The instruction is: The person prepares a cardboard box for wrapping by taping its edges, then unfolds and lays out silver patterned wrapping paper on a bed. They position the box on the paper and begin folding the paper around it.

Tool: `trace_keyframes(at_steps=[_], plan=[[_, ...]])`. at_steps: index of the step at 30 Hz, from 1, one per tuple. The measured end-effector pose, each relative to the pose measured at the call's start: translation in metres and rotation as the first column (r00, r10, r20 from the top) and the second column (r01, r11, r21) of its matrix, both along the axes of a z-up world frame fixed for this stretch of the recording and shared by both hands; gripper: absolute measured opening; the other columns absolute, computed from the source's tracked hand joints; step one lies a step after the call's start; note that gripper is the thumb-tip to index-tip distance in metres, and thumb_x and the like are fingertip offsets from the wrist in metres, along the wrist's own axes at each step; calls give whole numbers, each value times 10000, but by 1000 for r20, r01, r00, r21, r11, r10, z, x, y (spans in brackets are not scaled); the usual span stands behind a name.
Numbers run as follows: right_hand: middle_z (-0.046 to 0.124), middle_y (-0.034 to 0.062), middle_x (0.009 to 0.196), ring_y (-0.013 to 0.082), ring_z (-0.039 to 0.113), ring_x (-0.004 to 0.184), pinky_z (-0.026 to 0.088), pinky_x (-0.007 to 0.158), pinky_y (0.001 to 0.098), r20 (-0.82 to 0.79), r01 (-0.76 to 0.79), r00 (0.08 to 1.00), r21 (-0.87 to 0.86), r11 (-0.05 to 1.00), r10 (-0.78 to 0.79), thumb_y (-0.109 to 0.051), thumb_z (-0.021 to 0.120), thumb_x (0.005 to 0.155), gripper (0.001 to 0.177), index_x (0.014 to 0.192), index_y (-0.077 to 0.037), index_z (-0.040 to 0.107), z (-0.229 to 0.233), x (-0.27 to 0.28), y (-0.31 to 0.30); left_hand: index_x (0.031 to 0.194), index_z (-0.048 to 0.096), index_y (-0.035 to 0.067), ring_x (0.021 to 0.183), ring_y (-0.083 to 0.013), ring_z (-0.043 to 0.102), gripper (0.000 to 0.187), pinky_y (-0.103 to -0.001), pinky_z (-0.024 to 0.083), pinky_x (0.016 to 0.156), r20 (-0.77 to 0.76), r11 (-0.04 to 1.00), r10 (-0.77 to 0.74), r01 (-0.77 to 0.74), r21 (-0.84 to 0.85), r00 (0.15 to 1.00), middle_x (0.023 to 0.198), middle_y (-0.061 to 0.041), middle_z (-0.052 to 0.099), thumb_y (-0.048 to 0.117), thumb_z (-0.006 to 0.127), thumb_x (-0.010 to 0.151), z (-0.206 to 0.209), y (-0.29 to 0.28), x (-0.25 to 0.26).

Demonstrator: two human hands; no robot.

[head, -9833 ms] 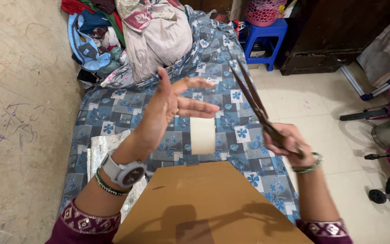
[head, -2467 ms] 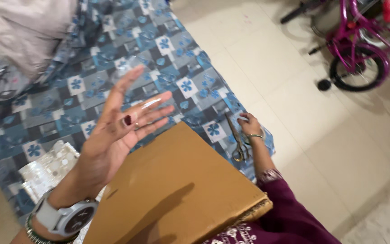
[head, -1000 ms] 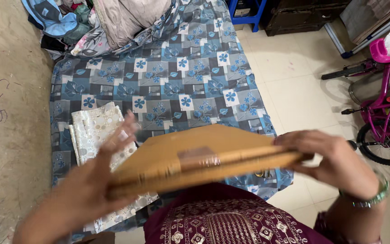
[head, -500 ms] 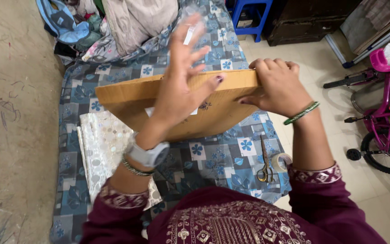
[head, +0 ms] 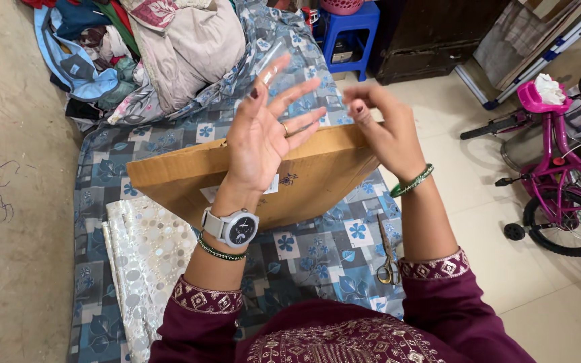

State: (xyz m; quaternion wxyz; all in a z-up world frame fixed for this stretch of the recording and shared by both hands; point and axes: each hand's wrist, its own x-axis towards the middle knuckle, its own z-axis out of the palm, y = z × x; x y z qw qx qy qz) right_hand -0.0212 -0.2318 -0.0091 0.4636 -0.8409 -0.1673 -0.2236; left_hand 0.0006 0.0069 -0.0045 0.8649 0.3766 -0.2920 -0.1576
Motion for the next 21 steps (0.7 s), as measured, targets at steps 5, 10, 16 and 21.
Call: trace_keyframes(at_steps=[5, 10, 16, 21], plan=[[670, 60, 1256, 125, 646, 1154, 534, 1016, 289, 55, -351, 931, 394, 849, 360, -111, 715, 998, 282, 1262, -33, 653, 15, 19, 19, 1597, 292, 195, 1339, -457, 547, 829, -583, 408, 1186, -35, 997, 56, -54, 59, 998, 1538, -241, 497, 598, 584, 934, -4, -9, -8], [693, 87, 1183, 143, 664, 1099, 558, 991, 291, 103, -408, 907, 459, 789, 409, 35, 757, 973, 136, 1099, 34, 707, 9, 30, 26, 1583, 295, 167, 1348, -409, 555, 753, -543, 416, 1178, -41, 991, 66, -60, 122, 997, 1493, -222, 519, 495, 576, 967, -7, -11, -14], [725, 85, 1056, 152, 694, 1035, 574, 981, 290, 188, -326, 945, 486, 811, 267, 63, 733, 978, 66, 1015, 28, 690, -9, 32, 25, 1605, 185, 139, 1600, -324, 301, 859, -559, 373, 1232, 286, 910, 270, -341, 237, 919, 1660, -211, 369, 122, 726, 938, -8, -32, -34], [714, 57, 993, 127, 675, 945, 554, 909, 274, 154, -271, 961, 694, 667, 230, -31, 704, 1043, 64, 1005, -16, 654, -7, 34, 17, 1664, 68, 172, 1626, -389, 66, 1060, -562, 251, 1383, 762, 569, 452, -808, 155, 464, 1704, -238, -5, 69, 796, 900, -7, -52, -40]])
